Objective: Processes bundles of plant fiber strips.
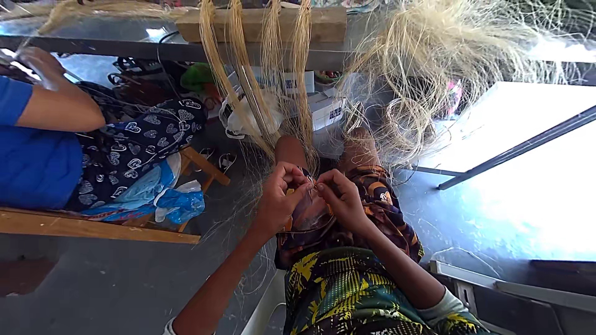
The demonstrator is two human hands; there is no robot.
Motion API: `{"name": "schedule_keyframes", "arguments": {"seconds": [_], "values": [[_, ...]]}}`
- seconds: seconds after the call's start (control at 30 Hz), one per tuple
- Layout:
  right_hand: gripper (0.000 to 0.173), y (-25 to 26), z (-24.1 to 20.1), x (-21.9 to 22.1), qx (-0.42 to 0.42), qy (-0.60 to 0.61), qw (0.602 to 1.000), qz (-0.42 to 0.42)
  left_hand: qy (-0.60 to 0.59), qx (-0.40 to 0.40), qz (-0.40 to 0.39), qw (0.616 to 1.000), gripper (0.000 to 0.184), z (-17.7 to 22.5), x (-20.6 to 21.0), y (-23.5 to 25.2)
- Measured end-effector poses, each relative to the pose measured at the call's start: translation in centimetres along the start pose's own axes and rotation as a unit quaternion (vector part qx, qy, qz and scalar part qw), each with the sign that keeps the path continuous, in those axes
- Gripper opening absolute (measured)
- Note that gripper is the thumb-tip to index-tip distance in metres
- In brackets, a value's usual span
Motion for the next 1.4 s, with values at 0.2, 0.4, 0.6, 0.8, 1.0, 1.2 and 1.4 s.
{"name": "schedule_keyframes", "arguments": {"seconds": [0.2, 0.4, 0.6, 0.8, 1.0, 1.2, 1.4], "values": [[0.014, -0.5, 1.7, 1.4, 0.092, 0.195, 0.976, 0.023, -0.022, -0.012, 0.021, 0.999, 0.031, -0.5, 0.2, -0.1], [0.012, -0.8, 1.9, 1.7, 0.100, 0.173, 0.980, 0.014, 0.005, -0.009, 0.053, 0.999, 0.032, -0.7, -0.1, -0.2], [0.009, -0.6, 0.8, 0.1, 0.042, -0.018, 0.997, 0.055, 0.072, 0.019, 0.061, 0.995, 0.032, -0.8, 0.2, -0.3], [0.007, -0.5, 0.6, -0.2, 0.008, -0.026, 0.998, 0.055, 0.087, 0.037, 0.061, 0.994, 0.033, -0.6, 0.4, -0.3], [0.007, -0.3, 0.7, -0.9, 0.010, 0.001, 0.998, 0.062, 0.091, 0.045, 0.059, 0.993, 0.033, -0.6, 0.4, -0.4], [0.004, -0.3, 2.2, -1.3, 0.106, 0.104, 0.987, 0.060, 0.107, 0.063, 0.060, 0.990, 0.032, -0.4, 0.3, -0.4], [0.006, -0.3, 2.7, -3.2, 0.098, 0.048, 0.990, 0.093, 0.088, 0.059, 0.050, 0.993, 0.031, -0.7, 0.3, -0.4]]}}
Point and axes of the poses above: each hand's wrist, its own y-axis towards the middle knuckle, its own x-axis out of the palm, z = x × y, the point moved 9 cm from there along y, towards the middle knuckle, and after that the axes turned 8 degrees about -x, right-handed, at the moved point
